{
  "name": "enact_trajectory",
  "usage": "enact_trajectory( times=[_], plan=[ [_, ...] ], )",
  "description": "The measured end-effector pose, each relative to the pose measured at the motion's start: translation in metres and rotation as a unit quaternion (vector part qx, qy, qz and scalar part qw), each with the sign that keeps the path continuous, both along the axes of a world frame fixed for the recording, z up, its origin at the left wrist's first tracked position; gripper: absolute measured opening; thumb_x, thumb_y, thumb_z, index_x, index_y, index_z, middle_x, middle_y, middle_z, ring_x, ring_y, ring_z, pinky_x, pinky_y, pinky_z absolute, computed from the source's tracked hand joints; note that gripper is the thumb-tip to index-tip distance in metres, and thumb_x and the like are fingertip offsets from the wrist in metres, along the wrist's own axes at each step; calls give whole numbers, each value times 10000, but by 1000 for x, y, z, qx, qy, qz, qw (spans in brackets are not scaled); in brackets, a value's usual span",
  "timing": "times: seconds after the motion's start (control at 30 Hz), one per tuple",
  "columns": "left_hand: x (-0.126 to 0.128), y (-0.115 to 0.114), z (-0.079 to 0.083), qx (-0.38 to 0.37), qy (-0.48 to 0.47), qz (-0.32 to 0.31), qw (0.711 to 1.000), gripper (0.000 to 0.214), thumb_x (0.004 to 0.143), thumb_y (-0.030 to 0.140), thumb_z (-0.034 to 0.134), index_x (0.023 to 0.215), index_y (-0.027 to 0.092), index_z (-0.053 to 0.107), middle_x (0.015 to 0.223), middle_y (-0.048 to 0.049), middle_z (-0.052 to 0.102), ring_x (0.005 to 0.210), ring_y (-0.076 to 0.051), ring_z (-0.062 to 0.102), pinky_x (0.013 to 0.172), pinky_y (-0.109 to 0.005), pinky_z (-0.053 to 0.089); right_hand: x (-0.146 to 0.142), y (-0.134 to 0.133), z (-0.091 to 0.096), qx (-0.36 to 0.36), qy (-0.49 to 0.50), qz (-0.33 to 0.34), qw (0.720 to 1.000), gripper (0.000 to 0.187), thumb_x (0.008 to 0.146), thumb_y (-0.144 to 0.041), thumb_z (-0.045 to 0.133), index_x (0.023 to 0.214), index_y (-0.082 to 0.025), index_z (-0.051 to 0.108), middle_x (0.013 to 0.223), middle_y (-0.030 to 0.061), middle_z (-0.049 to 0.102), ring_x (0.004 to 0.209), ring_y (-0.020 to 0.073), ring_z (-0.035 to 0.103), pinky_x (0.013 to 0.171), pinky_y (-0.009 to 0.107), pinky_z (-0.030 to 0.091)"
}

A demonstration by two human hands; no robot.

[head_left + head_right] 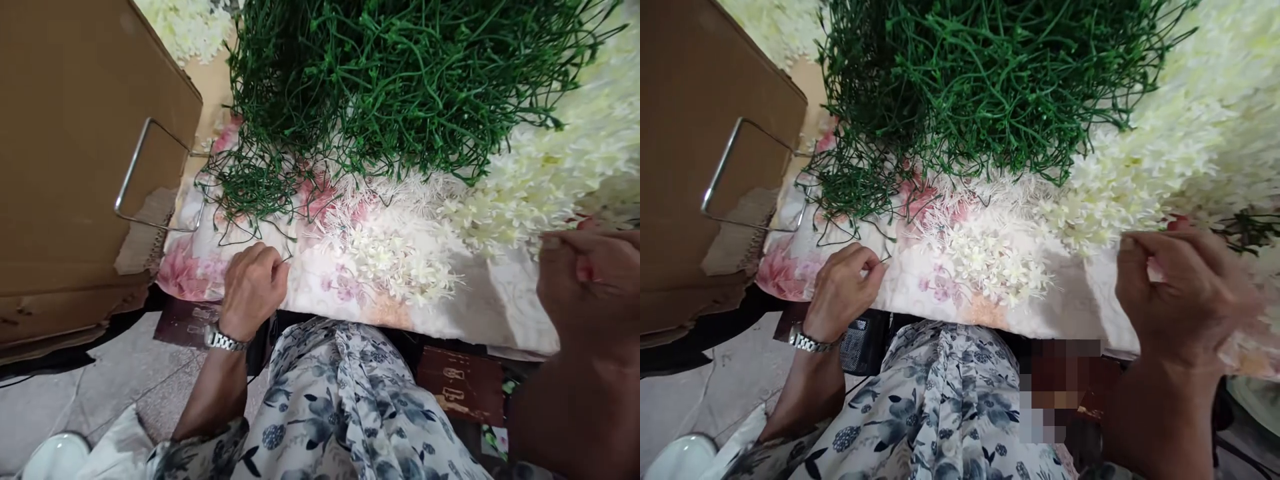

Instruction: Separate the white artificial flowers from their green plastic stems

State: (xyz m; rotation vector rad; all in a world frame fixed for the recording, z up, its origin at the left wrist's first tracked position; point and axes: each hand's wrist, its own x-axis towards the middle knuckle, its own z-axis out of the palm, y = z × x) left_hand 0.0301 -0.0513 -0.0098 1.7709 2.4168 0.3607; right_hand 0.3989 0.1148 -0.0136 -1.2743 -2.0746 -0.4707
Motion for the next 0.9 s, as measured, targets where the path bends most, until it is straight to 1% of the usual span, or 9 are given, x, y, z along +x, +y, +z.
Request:
enact_trajectory(
  times=[0.17,0.23,0.3,0.37,0.43,0.53,0.6,0.73,0.9],
  plan=[
    [-6,-8,2,66,-163,4,984,131,785,157,534,659,169,502,626,21,494,581,-107,464,549,-235,371,-33,-14,17,75,-11,126,989,96,624,-95,666,695,-155,686,628,92,667,640,177,652,605,268,502],
    [-1,-10,11,106,-199,-36,974,91,791,139,541,706,166,526,663,15,527,620,-104,490,578,-231,393,-52,-33,29,22,27,144,989,117,651,-77,662,735,-157,682,643,75,664,628,152,633,625,280,503],
    [12,-9,20,152,-183,-107,965,73,779,99,552,744,161,537,721,-6,563,712,-124,522,659,-264,413,-76,-57,40,-111,102,190,970,192,694,-72,648,858,-167,677,687,48,671,606,106,600,540,227,460],
    [29,-6,27,178,-183,-196,947,104,757,56,559,779,157,543,745,-21,582,734,-137,527,699,-304,411,-100,-78,46,-272,190,268,905,172,768,-116,604,918,-176,660,705,22,667,590,81,580,484,197,430],
    [45,-2,29,199,-172,-256,930,129,737,36,570,797,148,550,749,-35,592,723,-146,528,704,-332,409,-118,-92,45,-439,256,302,807,174,825,-195,569,980,-177,645,732,19,662,636,93,594,520,211,457],
    [62,4,23,217,-129,-317,914,146,709,23,592,804,130,564,750,-60,610,702,-163,533,688,-359,412,-127,-101,36,-542,383,306,682,172,843,-252,565,982,-206,657,755,1,650,583,69,559,516,204,448],
    [69,8,19,213,-117,-352,904,161,698,11,590,812,123,573,754,-71,622,704,-175,542,690,-372,420,-125,-104,31,-542,442,307,645,140,843,-237,566,931,-220,673,755,-7,631,587,60,547,538,199,447],
    [76,12,18,169,-240,-338,894,306,706,26,572,1001,104,573,897,-106,630,864,-208,566,790,-391,450,-121,-106,27,-501,440,322,672,108,823,-173,577,842,-195,682,730,6,618,669,83,563,609,214,449],
    [86,15,27,136,-469,-267,831,349,759,141,581,1106,163,566,1010,-87,596,971,-196,556,817,-335,481,-125,-109,17,-439,364,358,739,101,828,-189,554,805,-167,650,718,22,631,663,95,587,605,211,457]
  ],
)
